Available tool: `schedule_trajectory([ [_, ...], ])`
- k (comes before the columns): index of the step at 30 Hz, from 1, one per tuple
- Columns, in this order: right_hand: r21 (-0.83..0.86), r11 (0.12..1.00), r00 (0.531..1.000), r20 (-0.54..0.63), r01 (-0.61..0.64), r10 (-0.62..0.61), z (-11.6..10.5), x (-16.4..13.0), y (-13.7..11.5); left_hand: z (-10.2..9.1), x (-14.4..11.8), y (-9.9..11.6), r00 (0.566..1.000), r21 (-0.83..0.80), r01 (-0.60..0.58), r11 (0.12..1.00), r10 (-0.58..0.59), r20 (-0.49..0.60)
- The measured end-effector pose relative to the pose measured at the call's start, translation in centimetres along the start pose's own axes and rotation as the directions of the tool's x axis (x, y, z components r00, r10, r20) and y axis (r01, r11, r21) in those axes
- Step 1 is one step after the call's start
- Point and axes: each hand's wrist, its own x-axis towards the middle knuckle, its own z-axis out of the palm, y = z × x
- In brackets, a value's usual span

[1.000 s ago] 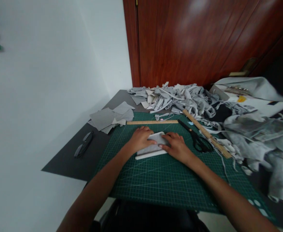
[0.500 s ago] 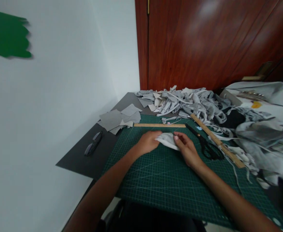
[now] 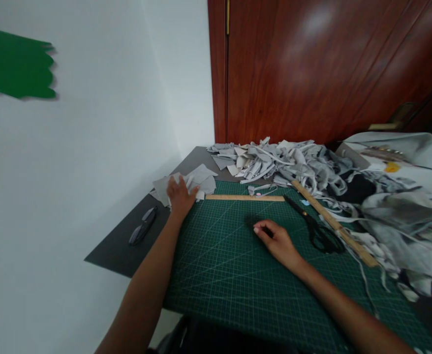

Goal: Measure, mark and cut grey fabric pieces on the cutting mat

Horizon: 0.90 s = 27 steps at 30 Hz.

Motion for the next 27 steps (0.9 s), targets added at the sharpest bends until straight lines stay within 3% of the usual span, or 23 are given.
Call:
schedule_trajectory([
  [1,-0.002,1.0,1.0,0.008,0.011,-0.011,0.0,0.0,0.0,0.6,-0.2,0.3,0.988,0.045,-0.156,0.987,0.155,0.026],
  [3,-0.013,0.999,0.999,0.029,0.038,-0.037,-0.1,0.0,0.0,1.5,-0.2,0.8,0.916,0.098,-0.393,0.914,0.38,0.126],
  [5,-0.036,0.997,0.996,0.059,0.067,-0.065,-0.1,0.0,-0.1,2.1,-0.1,1.1,0.864,0.119,-0.482,0.868,0.448,0.229],
  [13,-0.107,0.978,0.975,0.152,0.177,-0.16,0.1,0.2,-0.3,3.8,1.7,1.3,0.886,0.207,-0.372,0.905,0.28,0.369],
  [21,-0.196,0.95,0.959,0.197,0.244,-0.205,0.3,0.4,0.3,3.8,1.7,1.0,0.862,0.169,-0.436,0.884,0.356,0.36],
  [27,-0.225,0.936,0.95,0.216,0.272,-0.224,0.5,0.2,0.8,4.0,1.9,0.3,0.872,0.168,-0.408,0.897,0.328,0.362],
])
